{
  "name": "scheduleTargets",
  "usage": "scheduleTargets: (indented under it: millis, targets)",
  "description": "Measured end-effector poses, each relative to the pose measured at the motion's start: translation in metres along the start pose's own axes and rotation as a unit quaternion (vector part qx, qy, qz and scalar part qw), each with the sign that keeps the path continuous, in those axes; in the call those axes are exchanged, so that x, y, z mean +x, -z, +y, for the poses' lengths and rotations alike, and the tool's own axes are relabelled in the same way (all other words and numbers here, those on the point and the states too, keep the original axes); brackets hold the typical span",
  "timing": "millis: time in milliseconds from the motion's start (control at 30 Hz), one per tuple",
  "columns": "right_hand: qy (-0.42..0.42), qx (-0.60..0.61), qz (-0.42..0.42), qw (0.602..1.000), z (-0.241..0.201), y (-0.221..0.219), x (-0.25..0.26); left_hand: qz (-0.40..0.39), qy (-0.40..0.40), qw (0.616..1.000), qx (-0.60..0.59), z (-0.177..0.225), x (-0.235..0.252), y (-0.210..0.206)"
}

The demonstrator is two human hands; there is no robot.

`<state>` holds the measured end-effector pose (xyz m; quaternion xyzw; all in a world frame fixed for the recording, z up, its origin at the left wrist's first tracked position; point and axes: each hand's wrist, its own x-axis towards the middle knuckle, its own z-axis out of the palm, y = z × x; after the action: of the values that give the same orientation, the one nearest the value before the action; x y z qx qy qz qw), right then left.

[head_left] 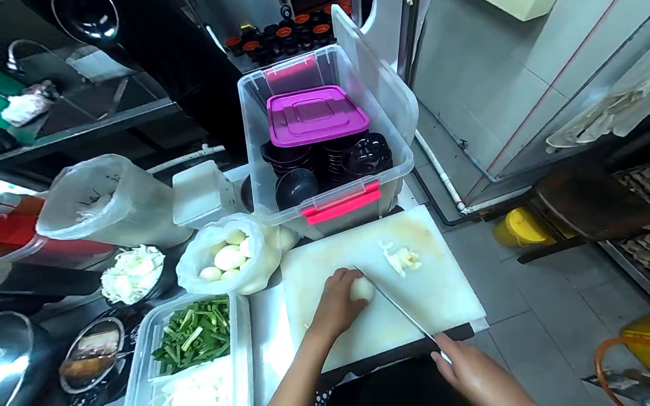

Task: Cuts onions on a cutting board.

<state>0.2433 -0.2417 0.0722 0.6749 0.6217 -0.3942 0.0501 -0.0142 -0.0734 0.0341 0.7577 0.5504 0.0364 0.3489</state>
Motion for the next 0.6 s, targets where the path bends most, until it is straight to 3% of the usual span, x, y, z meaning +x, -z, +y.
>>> scheduleTargets:
  millis: [233,400,500,600]
  targets:
    - [-0.004,-0.012,-0.039,0.999,-0.046,0.011,0.063,0.000,0.000,1.000,-0.004,-0.001,0.001,0.000]
    - [-0.020,-0.031,-0.017,0.999,-0.048,0.015,0.064,0.013,0.006,1.000,0.008,0.001,-0.006,-0.005]
    - [-0.051,-0.044,0.043,0.997,-0.034,0.020,0.046,0.116,-0.030,0.992,0.037,0.012,-0.019,-0.012]
    - [-0.053,-0.050,0.124,0.990,-0.014,0.018,0.027,0.242,-0.127,0.958,0.081,0.031,-0.018,-0.025]
